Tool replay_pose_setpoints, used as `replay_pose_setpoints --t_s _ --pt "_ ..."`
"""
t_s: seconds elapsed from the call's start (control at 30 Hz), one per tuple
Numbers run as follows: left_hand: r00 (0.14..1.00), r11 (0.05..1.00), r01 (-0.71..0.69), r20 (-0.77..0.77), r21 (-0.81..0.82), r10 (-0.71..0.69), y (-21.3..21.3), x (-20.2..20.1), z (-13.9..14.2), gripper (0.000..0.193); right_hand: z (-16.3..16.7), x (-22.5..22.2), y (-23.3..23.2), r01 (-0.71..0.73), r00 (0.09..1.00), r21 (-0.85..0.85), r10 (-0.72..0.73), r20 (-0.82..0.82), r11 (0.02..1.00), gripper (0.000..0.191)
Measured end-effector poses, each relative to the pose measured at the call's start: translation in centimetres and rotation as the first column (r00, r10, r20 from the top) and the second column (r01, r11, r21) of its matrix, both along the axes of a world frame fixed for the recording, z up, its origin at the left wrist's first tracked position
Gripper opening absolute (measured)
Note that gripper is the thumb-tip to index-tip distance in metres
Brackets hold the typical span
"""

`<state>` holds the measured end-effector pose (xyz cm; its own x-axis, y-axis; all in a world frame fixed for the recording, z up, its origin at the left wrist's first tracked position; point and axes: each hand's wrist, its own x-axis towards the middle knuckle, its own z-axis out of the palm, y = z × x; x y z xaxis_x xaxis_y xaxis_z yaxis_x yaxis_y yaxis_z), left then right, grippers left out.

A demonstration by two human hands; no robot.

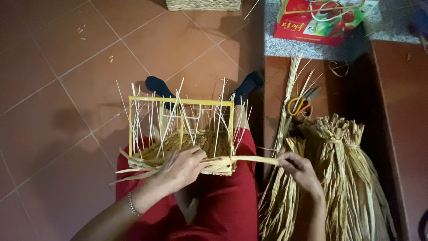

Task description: The person sits on the floor weaving a basket, threading and folding long palm-leaf strips around a bamboo frame resting on their lap, pulling each strip tight and tucking the ends to build up the woven side wall.

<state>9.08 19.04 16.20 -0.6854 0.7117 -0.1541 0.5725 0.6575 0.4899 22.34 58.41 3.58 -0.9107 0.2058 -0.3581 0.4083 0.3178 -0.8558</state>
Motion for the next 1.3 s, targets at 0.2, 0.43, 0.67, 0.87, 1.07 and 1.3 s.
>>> replay_pose_setpoints --t_s 0.2,0.43,0.67,0.87,1.07,1.3 --pt "0.999 0.992 -0.037 0.015 0.12 0.036 -0.7 0.0 0.5 0.02 0.0 4.6 4.3 0.123 0.992 -0.033 -0.122 0.014 0.992 0.018" --pt "0.998 0.981 0.015 -0.066 0.192 -0.002 -0.5 1.2 0.4 0.019 9.9 7.9 -1.4 -0.191 0.829 -0.368 -0.051 -0.557 0.91 0.013" --pt "0.989 0.962 -0.019 0.145 0.273 -0.021 -0.8 2.3 2.1 0.032 17.8 3.2 -15.9 -0.446 0.804 -0.389 0.17 -0.57 0.806 0.017" --pt "0.954 0.711 0.115 0.122 0.693 -0.274 -1.4 2.5 1.0 0.048 17.4 0.1 -21.6 -0.498 0.544 0.007 0.319 -0.777 0.867 0.024" --pt "0.858 0.91 -0.288 0.503 0.3 0.106 -2.4 1.7 -0.1 0.021 14.6 -2.6 -17.9 -0.155 0.735 0.088 0.174 -0.655 0.984 0.018" --pt "0.861 0.783 -0.375 0.499 0.496 0.096 -5.1 -0.4 4.6 0.023 13.1 -4.4 -18.9 -0.111 0.703 0.446 0.388 -0.596 0.888 0.032"
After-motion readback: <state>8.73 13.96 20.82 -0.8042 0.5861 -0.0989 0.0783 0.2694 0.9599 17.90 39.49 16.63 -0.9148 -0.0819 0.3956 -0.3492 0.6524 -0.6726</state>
